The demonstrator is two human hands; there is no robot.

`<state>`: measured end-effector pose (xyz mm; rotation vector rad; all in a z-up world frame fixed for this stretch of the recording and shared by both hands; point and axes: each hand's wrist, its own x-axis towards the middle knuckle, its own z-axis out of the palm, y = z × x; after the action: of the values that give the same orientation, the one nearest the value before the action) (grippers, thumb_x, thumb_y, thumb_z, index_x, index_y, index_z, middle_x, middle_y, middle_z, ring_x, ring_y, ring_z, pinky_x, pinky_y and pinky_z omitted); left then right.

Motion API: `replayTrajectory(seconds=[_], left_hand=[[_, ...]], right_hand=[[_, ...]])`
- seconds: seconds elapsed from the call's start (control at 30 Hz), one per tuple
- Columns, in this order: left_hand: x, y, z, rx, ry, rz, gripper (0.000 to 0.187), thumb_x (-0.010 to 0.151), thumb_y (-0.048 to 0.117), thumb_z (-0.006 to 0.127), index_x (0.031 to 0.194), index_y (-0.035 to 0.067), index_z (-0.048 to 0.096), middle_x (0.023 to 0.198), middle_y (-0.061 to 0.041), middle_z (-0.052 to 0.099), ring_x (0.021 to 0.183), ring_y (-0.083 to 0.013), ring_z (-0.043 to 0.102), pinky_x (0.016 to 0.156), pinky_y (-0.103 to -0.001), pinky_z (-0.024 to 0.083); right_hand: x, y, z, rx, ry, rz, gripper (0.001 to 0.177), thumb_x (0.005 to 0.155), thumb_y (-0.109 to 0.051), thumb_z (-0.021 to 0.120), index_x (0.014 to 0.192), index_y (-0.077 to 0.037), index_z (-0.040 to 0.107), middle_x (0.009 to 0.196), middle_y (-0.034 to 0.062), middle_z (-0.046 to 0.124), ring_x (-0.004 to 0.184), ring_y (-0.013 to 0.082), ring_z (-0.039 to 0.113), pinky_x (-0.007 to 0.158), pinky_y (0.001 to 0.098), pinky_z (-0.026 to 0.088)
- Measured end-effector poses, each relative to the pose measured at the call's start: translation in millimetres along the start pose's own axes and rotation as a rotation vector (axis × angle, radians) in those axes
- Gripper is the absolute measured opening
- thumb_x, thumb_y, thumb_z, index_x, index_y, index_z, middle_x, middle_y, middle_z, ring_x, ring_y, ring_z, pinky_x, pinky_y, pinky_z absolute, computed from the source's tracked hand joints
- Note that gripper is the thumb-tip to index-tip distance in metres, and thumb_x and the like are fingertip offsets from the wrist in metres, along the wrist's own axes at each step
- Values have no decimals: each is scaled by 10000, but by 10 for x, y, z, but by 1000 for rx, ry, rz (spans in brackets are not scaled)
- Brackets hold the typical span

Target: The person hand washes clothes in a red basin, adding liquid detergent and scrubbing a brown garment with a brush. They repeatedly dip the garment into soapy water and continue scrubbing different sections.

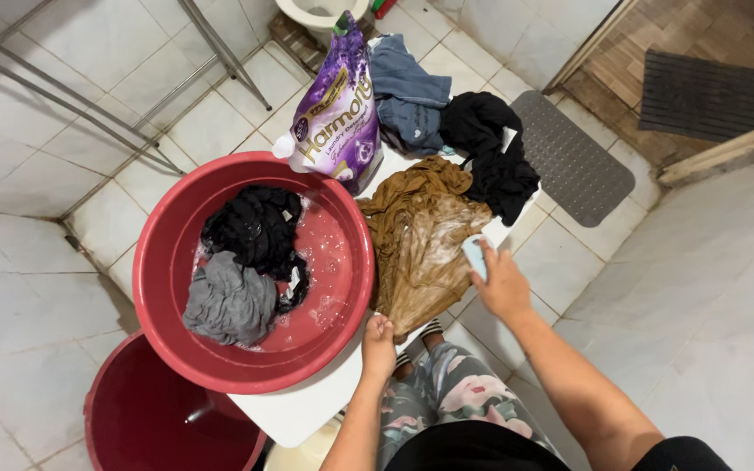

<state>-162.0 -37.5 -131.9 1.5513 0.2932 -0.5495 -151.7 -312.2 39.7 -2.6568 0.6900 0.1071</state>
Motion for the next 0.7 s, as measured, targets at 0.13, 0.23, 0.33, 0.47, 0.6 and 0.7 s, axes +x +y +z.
replayTrajectory(seconds=[0.13, 0.23, 0.33, 0.47, 0.6, 0.7], left_hand=[[35, 125, 71, -58, -32, -192, 245, 992, 198, 608, 1079, -7, 708, 987, -60, 760, 890, -117, 677, 823, -248, 511], [-32, 255, 34, -14, -76, -186, 223, 971, 180, 631, 1020, -8, 740, 867, -46, 760, 759, -121, 667, 714, -260, 519], [-167, 439, -23, 104, -6, -94, 200, 964, 179, 653, 980, -8, 721, 787, -32, 736, 688, -103, 630, 651, -261, 495], [-389, 633, -15, 100, -22, -43, 192, 968, 172, 657, 963, -14, 705, 747, -34, 704, 647, -92, 573, 618, -260, 464], [-377, 796, 32, 106, 8, -41, 169, 965, 162, 645, 974, 7, 710, 756, -27, 718, 657, -81, 600, 638, -249, 484], [-369, 831, 3, 19, -26, -36, 171, 956, 145, 613, 951, -7, 689, 808, -3, 761, 716, -74, 685, 690, -236, 534]], right_hand=[[-281, -406, 260, 316, 152, -506, 612, 860, -311, 727, 1399, -117, 514, 1164, 165, 616, 1047, 366, 637, 884, 435, 549], [-428, -648, 433, 108, -57, -716, 602, 822, -329, 743, 1386, -202, 576, 1136, 173, 618, 1009, 364, 649, 831, 452, 552], [-52, -584, 312, -132, -263, -533, 453, 879, -362, 722, 1291, -209, 613, 1161, 125, 634, 991, 303, 682, 860, 432, 572], [525, -424, 114, -293, -133, -383, 589, 942, -377, 650, 1509, -359, 489, 1179, 171, 564, 954, 338, 650, 697, 466, 581], [238, -576, 206, -98, -162, -377, 671, 849, -459, 705, 1473, -333, 490, 1169, 174, 553, 960, 366, 647, 743, 511, 554], [-272, -746, 342, 77, -201, -747, 682, 849, -461, 720, 1464, -283, 484, 1105, 191, 561, 941, 379, 643, 782, 514, 551]])
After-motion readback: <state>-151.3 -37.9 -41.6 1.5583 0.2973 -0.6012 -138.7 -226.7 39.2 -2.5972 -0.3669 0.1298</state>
